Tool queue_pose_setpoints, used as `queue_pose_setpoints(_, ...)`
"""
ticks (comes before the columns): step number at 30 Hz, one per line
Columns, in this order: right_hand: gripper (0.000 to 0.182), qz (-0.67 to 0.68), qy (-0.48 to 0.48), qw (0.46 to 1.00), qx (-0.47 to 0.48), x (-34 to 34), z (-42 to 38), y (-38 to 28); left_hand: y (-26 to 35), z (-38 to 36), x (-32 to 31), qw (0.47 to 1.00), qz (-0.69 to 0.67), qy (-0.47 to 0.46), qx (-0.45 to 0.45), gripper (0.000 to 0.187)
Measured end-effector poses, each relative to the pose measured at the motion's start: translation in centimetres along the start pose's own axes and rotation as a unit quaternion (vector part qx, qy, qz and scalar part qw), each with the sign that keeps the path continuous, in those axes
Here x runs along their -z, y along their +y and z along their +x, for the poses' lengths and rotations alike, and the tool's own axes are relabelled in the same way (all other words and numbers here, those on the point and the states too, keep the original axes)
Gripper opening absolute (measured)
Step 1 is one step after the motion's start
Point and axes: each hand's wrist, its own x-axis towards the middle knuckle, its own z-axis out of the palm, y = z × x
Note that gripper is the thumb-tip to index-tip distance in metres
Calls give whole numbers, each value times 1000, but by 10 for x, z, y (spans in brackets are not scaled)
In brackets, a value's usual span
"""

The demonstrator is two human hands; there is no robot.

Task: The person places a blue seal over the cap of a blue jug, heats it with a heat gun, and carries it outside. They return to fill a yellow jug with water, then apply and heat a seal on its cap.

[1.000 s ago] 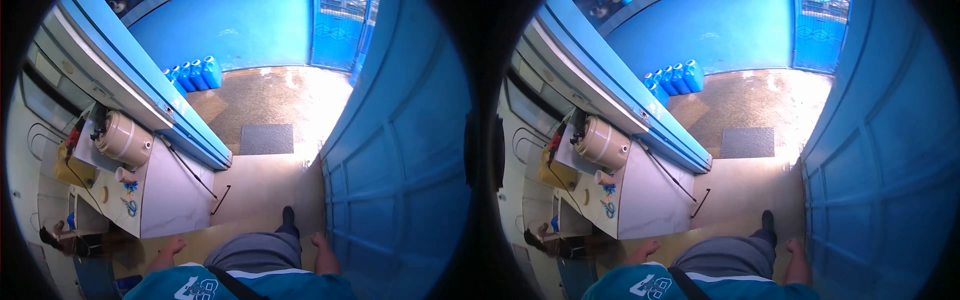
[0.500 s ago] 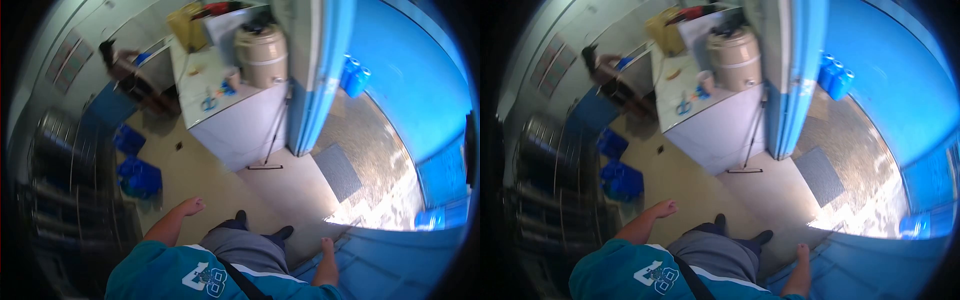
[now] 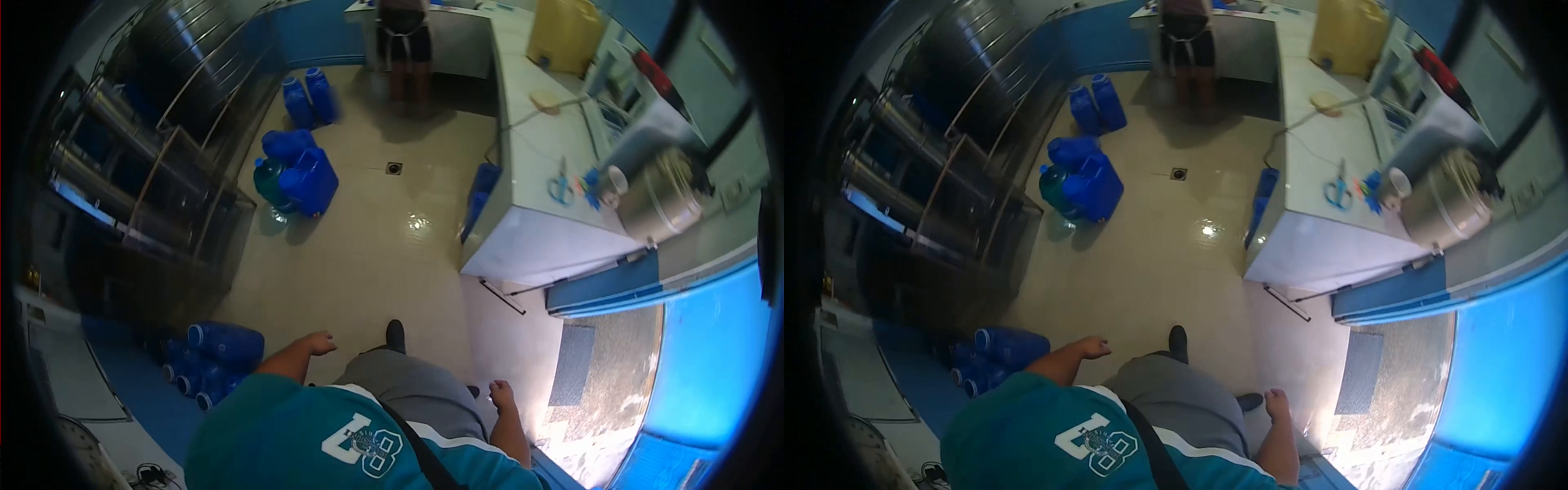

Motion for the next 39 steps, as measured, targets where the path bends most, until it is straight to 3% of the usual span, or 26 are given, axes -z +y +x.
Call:
queue_pose_setpoints(6, 46, -96, -88, 991, -6, -3, -11, -164, -32, 30, 51, 994, -74, 75, -25, 69)
queue_pose_setpoints(11, 50, -176, -97, 978, 47, -4, 36, -200, -30, 39, 83, 961, -209, 173, -45, 63)
queue_pose_setpoints(14, 52, -227, -122, 965, 48, -3, 54, -245, -37, 33, 80, 936, -305, 175, -32, 62)
queue_pose_setpoints(17, 53, -282, -142, 948, 45, -9, 97, -268, -65, 27, 57, 934, -311, 177, -14, 61)
queue_pose_setpoints(21, 54, -304, -172, 933, 88, -30, 162, -329, -108, 7, 24, 953, -248, 135, 111, 67)
queue_pose_setpoints(25, 54, -316, -186, 917, 156, -57, 235, -411, -120, -23, 18, 920, -281, 106, 253, 69)
queue_pose_setpoints(29, 52, -332, -197, 900, 204, -84, 320, -488, -96, -27, 71, 900, -306, 91, 297, 68)
queue_pose_setpoints(31, 50, -315, -209, 897, 228, -92, 352, -544, -82, -7, 123, 920, -294, 64, 253, 67)
queue_pose_setpoints(35, 48, -362, -195, 857, 312, -111, 428, -629, -43, 38, 226, 888, -344, 245, 181, 62)
queue_pose_setpoints(37, 46, -337, -191, 874, 293, -117, 456, -665, -7, 40, 294, 839, -451, 283, 113, 59)
queue_pose_setpoints(39, 45, -338, -197, 877, 280, -118, 449, -714, 14, 43, 341, 825, -476, 288, 96, 57)
